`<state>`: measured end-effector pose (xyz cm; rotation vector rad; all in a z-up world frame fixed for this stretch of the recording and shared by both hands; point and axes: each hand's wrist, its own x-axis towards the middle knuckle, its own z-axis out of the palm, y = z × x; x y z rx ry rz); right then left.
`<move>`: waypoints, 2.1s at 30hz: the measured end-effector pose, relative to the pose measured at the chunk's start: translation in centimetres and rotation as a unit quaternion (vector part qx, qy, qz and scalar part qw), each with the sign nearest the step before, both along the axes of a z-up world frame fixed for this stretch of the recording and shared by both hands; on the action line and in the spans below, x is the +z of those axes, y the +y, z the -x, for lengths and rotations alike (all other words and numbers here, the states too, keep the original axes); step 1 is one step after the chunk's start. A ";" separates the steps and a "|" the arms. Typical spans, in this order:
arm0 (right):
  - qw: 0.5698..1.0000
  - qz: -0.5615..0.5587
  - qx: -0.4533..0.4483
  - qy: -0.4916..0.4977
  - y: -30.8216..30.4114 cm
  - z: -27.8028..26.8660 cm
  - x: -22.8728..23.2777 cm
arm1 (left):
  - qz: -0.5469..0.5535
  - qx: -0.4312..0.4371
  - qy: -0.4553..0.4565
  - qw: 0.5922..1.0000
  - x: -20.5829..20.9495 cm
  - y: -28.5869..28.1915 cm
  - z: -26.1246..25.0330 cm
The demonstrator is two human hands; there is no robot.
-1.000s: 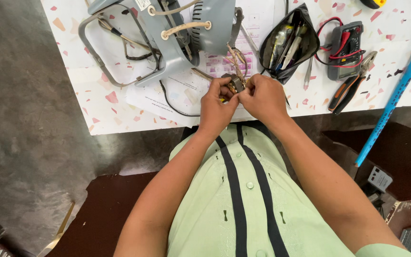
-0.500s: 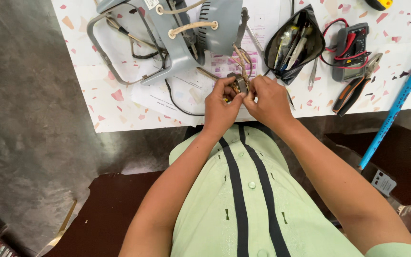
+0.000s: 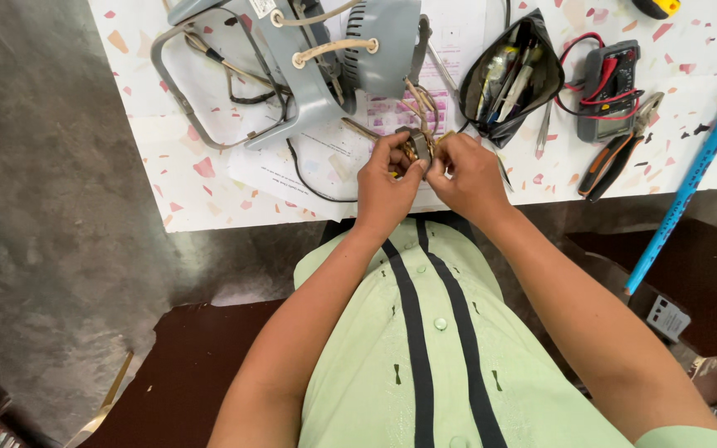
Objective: The person is repairing a small electrical component, likely a motor or switch, by hand. They use a screwdriver to adjust internal parts and manipulate wires connected to the component.
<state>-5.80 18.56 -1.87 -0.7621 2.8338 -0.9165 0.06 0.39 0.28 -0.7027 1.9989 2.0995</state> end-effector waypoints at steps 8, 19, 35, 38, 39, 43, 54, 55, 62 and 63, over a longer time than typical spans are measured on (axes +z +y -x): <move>0.986 0.078 -0.095 -0.117 -1.5 0.9 3.7 | -0.006 0.017 -0.036 0.999 0.1 -0.1 0.5; 0.983 -0.111 -0.070 -0.130 -1.5 1.8 3.8 | -0.005 0.008 -0.015 1.000 -0.5 0.3 0.2; 0.968 -0.229 -0.010 -0.105 -2.2 0.7 2.6 | 0.030 0.028 -0.006 0.999 -0.9 0.4 -0.9; 0.978 -0.196 -0.006 -0.079 -2.0 0.0 1.5 | 0.027 0.039 -0.006 0.999 -1.6 0.5 -1.2; 0.978 -0.195 -0.005 -0.079 -1.9 0.0 1.4 | 0.028 0.041 -0.006 0.999 -1.5 0.4 -1.1; 0.976 -0.174 -0.008 -0.128 -1.5 0.3 1.7 | 0.019 0.042 -0.009 0.999 -1.1 0.3 -1.2; 0.972 -0.143 -0.072 -0.173 -1.5 -1.2 1.5 | 0.034 0.028 0.007 0.999 -1.2 0.9 -1.5; 0.977 -0.154 -0.056 -0.138 -1.3 -1.5 0.7 | 0.035 0.033 -0.001 0.999 -1.2 1.0 -1.5; 0.982 -0.128 -0.043 -0.132 -0.9 -1.3 1.1 | 0.022 0.046 -0.008 0.999 -1.5 0.8 -1.5; 0.981 -0.130 -0.043 -0.135 -1.2 -1.6 1.2 | 0.020 0.045 -0.011 0.999 -1.2 0.6 -1.6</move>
